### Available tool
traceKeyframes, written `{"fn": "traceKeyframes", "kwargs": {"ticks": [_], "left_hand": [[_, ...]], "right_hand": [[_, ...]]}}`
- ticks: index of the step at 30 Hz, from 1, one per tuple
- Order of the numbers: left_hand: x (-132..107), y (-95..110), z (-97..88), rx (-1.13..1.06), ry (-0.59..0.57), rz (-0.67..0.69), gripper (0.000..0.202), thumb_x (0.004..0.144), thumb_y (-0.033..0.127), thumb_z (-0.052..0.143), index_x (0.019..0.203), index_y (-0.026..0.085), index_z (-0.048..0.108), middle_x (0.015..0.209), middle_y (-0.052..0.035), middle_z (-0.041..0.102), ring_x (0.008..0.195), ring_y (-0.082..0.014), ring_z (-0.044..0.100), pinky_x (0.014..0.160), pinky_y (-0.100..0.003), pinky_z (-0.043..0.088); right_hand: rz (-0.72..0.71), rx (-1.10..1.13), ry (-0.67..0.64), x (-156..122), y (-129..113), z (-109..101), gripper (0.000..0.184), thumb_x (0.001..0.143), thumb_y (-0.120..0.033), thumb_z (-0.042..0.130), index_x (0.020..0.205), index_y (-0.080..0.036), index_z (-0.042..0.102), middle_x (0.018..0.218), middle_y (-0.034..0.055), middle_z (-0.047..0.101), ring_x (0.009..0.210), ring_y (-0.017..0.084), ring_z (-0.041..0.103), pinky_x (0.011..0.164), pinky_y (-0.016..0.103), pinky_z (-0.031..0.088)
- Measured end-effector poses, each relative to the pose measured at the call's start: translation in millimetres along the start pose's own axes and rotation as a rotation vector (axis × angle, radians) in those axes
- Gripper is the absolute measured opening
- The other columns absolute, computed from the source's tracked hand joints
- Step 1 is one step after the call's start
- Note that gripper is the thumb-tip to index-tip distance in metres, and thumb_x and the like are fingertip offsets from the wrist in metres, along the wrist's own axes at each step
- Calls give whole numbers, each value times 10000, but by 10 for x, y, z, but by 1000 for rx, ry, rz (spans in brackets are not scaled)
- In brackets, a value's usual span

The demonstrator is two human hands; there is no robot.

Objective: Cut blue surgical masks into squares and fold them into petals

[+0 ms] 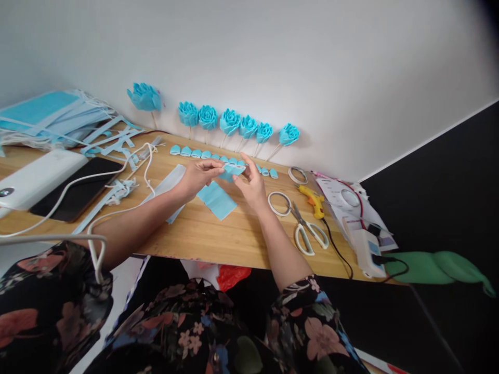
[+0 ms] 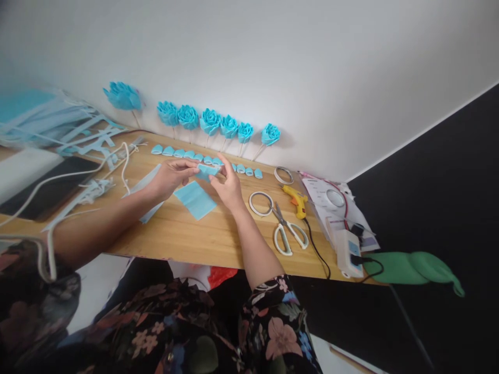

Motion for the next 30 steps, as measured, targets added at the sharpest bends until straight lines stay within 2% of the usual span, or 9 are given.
{"fn": "traceKeyframes", "kwargs": {"ticks": [4, 7, 10, 12, 15, 21, 24, 26, 30], "left_hand": [[14, -18, -22, -22, 21, -13, 187, 671, 367, 805, 720, 202, 732, 960, -36, 739, 504, -67, 458, 437, -251, 308], [13, -23, -24, -48, 27, -34, 186, 687, 357, 802, 737, 198, 721, 796, -11, 707, 452, -58, 433, 449, -255, 339], [0, -15, -6, -141, 15, -80, 199, 671, 321, 814, 740, 181, 691, 712, 3, 662, 532, -91, 534, 517, -252, 439], [-11, -7, 11, -215, -2, -109, 218, 661, 298, 821, 742, 169, 664, 734, 1, 664, 633, -121, 610, 625, -277, 522], [-24, 5, 29, -270, -31, -112, 229, 679, 284, 816, 747, 159, 636, 758, 1, 658, 700, -132, 644, 756, -321, 561], [-59, 60, 49, -128, -60, -50, 217, 718, 316, 784, 754, 153, 647, 765, -14, 663, 731, -147, 650, 782, -318, 549], [-91, 85, 73, -18, -89, -9, 222, 725, 346, 765, 741, 156, 652, 749, -20, 669, 713, -157, 644, 741, -312, 535], [-103, 78, 88, 36, -99, 6, 228, 724, 360, 762, 737, 160, 653, 732, -19, 670, 692, -156, 637, 711, -301, 520], [-97, 29, 104, 45, -112, -2, 250, 705, 374, 781, 748, 163, 654, 721, -13, 661, 656, -148, 620, 672, -296, 510]], "right_hand": [[-16, -31, 29, 11, 14, -19, 609, 823, -268, 675, 1412, -281, 523, 1101, 52, 716, 1060, 222, 673, 990, 435, 550], [-14, -64, 51, 13, 25, -22, 582, 819, -248, 652, 1391, -282, 550, 980, 30, 701, 949, 204, 670, 936, 409, 564], [-18, -90, 55, 13, 28, -12, 547, 822, -258, 640, 1364, -293, 578, 902, 13, 674, 871, 192, 650, 891, 390, 571], [-28, -80, 57, 14, 26, -5, 528, 824, -270, 636, 1350, -296, 592, 901, 14, 676, 869, 193, 647, 886, 390, 571], [-23, -53, 47, 17, 21, -2, 515, 827, -287, 630, 1342, -292, 601, 932, 22, 688, 886, 196, 649, 899, 398, 568], [14, -12, -17, -6, -62, -20, 565, 818, -391, 696, 1362, -288, 587, 1098, 42, 696, 991, 213, 659, 932, 406, 549], [3, -19, -49, -24, -138, -17, 584, 818, -477, 715, 1352, -277, 590, 1099, 34, 708, 1037, 219, 660, 961, 403, 531], [-10, -51, -27, -27, -177, -12, 502, 817, -501, 716, 1254, -263, 649, 1028, 21, 726, 988, 213, 667, 949, 396, 527], [-62, -132, 40, -17, -213, -8, 245, 856, -468, 668, 876, -229, 718, 870, 10, 739, 850, 199, 661, 840, 355, 528]]}}
Point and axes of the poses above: each hand's wrist, its own x-axis towards the middle knuckle, its own z-axis out of the palm, y = z × x, the point moved 1 cm from there along x, towards the middle knuckle
